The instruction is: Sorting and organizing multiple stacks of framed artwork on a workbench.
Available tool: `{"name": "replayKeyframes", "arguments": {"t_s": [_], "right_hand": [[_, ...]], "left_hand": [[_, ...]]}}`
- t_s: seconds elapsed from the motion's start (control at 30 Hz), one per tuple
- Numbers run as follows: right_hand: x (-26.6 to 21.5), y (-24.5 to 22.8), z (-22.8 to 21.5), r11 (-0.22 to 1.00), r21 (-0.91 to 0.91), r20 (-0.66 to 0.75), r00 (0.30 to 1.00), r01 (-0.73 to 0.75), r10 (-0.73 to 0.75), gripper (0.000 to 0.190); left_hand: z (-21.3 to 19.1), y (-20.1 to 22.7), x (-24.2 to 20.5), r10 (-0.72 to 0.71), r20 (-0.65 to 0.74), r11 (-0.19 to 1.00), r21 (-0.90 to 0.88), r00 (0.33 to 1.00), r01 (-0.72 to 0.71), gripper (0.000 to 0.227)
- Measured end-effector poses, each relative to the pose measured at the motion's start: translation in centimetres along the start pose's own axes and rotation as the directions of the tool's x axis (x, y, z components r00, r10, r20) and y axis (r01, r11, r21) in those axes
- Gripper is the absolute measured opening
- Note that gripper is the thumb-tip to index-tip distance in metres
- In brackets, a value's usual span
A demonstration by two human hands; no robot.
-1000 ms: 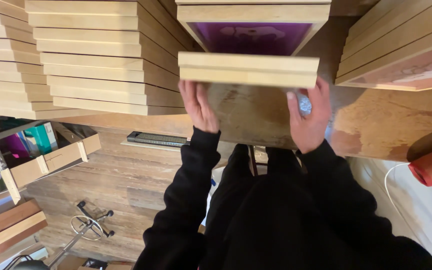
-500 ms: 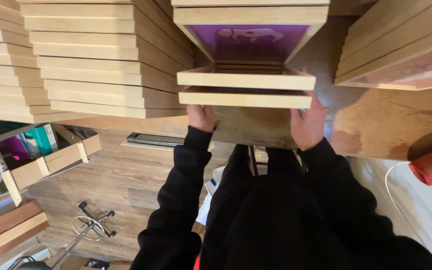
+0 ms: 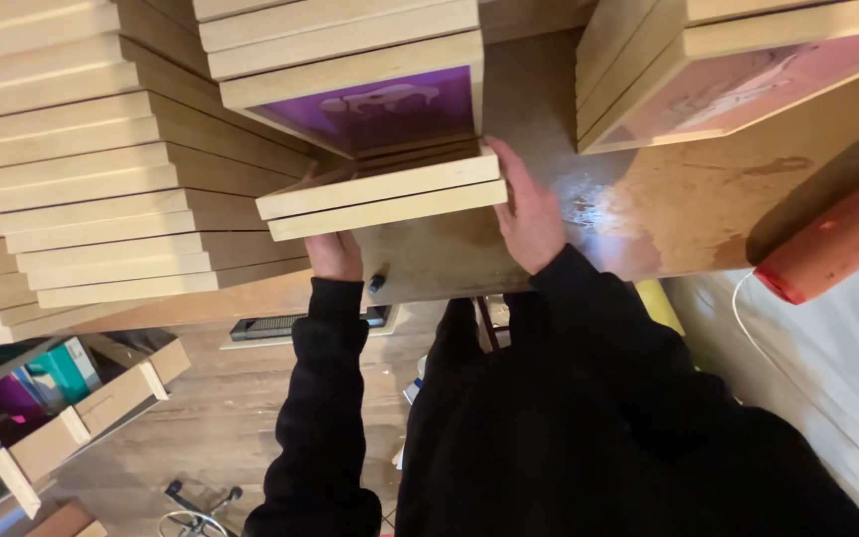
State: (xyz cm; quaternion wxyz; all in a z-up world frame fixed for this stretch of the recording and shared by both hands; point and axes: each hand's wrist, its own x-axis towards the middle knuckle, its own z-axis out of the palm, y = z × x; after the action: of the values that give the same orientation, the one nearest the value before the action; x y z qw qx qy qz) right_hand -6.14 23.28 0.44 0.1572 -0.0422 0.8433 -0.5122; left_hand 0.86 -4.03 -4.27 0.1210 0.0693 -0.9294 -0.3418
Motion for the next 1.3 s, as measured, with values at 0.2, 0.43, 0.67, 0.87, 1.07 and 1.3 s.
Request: {"name": "replayKeyframes", "arguments": {"t_s": [0.2,0.43,0.67,0.87,1.07,1.3], "right_hand": [[-2.1,3.5,-3.3,0.991,-0.075,0.007,0.994,0.106,-0.106,0.058],[-8.2,9.4,-17.7,0.826,0.512,-0.008,0.960,-0.238,0.281,0.042],[-7.8,17.2,-28.4,0.954,-0.214,-0.125,0.974,-0.210,0.187,0.031],[-5.1,18.0,-30.6,0.991,-0.029,-0.091,0.987,-0.132,0.129,0.033],[-3.4,18.3,-31.6,0.987,-0.087,-0.057,0.990,-0.134,0.129,0.031],[-2.0,18.7,-31.7,0.988,-0.119,-0.068,0.993,-0.103,0.095,0.031]], "left_hand": [[3.6,-6.3,-5.4,-0.592,0.322,-0.014,-0.921,0.739,0.390,0.030],[6.9,11.1,-5.5,-0.152,0.302,0.820,-0.493,0.941,0.291,0.044],[14.5,20.4,-1.0,0.113,0.288,0.918,-0.396,0.951,0.011,0.057],[18.0,21.7,0.0,0.101,0.243,0.902,-0.432,0.965,0.015,0.065],[19.9,22.1,-0.1,0.023,0.273,0.909,-0.407,0.962,0.093,0.062],[20.4,23.3,0.1,-0.085,0.286,0.910,-0.368,0.954,0.192,0.060]]}}
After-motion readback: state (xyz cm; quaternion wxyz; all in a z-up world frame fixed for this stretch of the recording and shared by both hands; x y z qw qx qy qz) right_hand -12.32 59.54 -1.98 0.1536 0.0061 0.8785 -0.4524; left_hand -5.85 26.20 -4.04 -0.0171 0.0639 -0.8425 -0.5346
